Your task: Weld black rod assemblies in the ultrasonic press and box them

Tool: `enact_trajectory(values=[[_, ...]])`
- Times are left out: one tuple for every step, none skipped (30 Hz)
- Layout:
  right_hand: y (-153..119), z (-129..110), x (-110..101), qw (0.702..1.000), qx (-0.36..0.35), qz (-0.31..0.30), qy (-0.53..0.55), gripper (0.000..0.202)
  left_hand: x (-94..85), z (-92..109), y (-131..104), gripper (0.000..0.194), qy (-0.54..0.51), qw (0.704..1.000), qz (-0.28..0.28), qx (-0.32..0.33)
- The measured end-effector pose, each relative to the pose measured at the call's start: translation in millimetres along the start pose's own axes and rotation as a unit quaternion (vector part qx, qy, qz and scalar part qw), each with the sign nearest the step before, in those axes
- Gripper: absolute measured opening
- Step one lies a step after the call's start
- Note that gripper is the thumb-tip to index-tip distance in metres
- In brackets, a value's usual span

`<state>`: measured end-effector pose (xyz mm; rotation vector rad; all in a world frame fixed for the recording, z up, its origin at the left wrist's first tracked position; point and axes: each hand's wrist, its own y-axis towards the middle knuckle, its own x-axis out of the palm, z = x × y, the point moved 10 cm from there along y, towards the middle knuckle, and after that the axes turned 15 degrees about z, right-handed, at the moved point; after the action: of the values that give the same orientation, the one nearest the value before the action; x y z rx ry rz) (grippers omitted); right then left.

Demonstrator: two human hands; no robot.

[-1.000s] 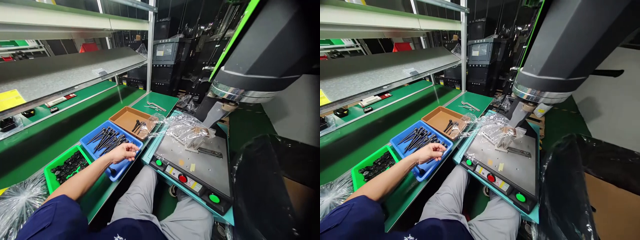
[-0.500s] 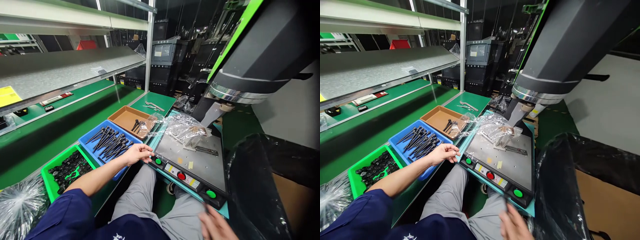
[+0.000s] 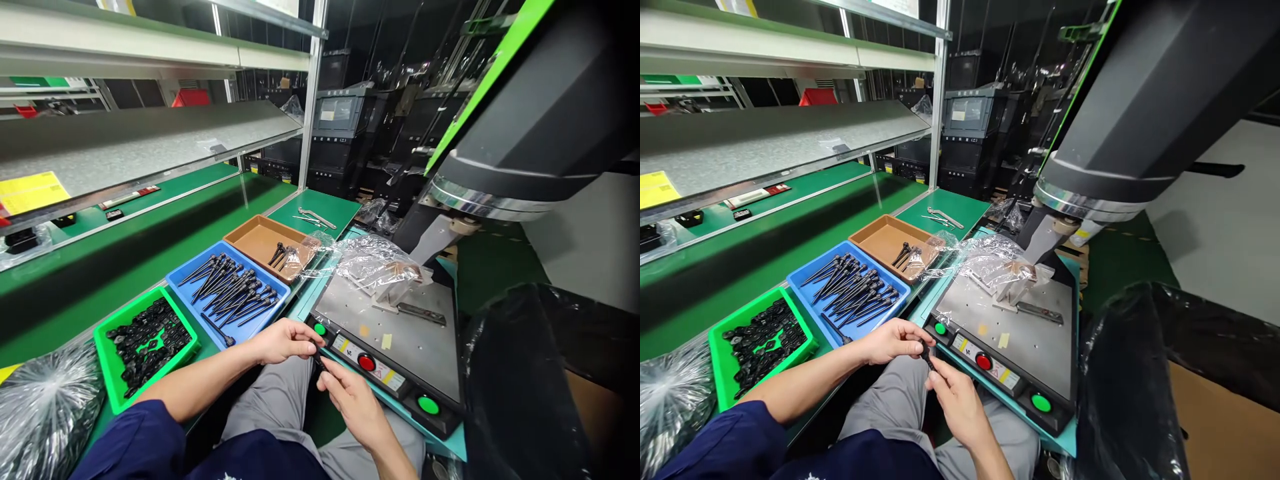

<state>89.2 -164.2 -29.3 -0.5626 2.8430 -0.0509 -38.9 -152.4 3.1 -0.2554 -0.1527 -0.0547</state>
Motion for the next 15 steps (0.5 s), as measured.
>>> enact_trajectory(values=[[-1.6, 0.8, 0.1, 1.0, -0.001, -0.009, -0.003, 0.055, 2.7, -1.8, -0.3, 0.046, 0.009, 1.0, -0.008, -0.006], [-2.4, -1.4, -1.9, 1.0, -0.016, -0.005, -0.015, 0.054, 5.6, -3.1, -0.4, 0.047, 0.014, 1.0, -0.015, -0.012], [-2.7, -6.0, -5.8, 0.999, -0.04, 0.012, -0.032, 0.051, 7.9, -3.6, -0.2, 0.047, 0.015, 1.0, -0.019, -0.016], [-3.2, -12.0, -10.5, 0.996, -0.069, 0.034, -0.052, 0.048, 9.6, -3.4, 0.3, 0.048, 0.014, 1.0, -0.021, -0.017], [-4.2, -17.8, -15.2, 0.992, -0.094, 0.057, -0.067, 0.046, 10.5, -2.5, 0.9, 0.048, 0.014, 1.0, -0.02, -0.014], [-5.3, -21.6, -18.4, 0.989, -0.108, 0.07, -0.076, 0.045, 11.2, -1.5, 1.3, 0.048, 0.017, 1.0, -0.02, -0.009], [-6.3, -22.7, -20.0, 0.989, -0.109, 0.071, -0.076, 0.045, 12.1, -0.9, 1.0, 0.047, 0.025, 0.999, -0.023, -0.004], [-7.2, -21.4, -19.3, 0.991, -0.1, 0.057, -0.072, 0.045, 13.5, -0.9, 0.1, 0.047, 0.036, 0.999, -0.031, -0.002], [-8.4, -18.7, -17.1, 0.994, -0.085, 0.032, -0.066, 0.045, 15.4, -1.5, -1.7, 0.046, 0.049, 0.998, -0.041, -0.002], [-9.8, -16.2, -14.5, 0.995, -0.073, 0.003, -0.062, 0.044, 17.6, -2.4, -4.1, 0.046, 0.061, 0.997, -0.053, -0.004], [-11.3, -14.4, -12.7, 0.996, -0.067, -0.021, -0.062, 0.044, 19.6, -3.5, -6.7, 0.046, 0.07, 0.996, -0.063, -0.008], [-12.4, -13.7, -12.1, 0.995, -0.068, -0.037, -0.065, 0.043, 21.2, -4.5, -9.2, 0.047, 0.073, 0.995, -0.07, -0.013], [-12.9, -13.9, -12.7, 0.994, -0.074, -0.043, -0.07, 0.043, 22.5, -5.1, -11.1, 0.047, 0.072, 0.995, -0.072, -0.018], [-13.0, -14.5, -13.7, 0.993, -0.081, -0.041, -0.073, 0.043, 23.3, -5.2, -12.4, 0.048, 0.068, 0.995, -0.071, -0.019], [-12.8, -15.1, -14.7, 0.993, -0.088, -0.033, -0.076, 0.042, 23.7, -5.0, -12.8, 0.048, 0.063, 0.996, -0.066, -0.018]])
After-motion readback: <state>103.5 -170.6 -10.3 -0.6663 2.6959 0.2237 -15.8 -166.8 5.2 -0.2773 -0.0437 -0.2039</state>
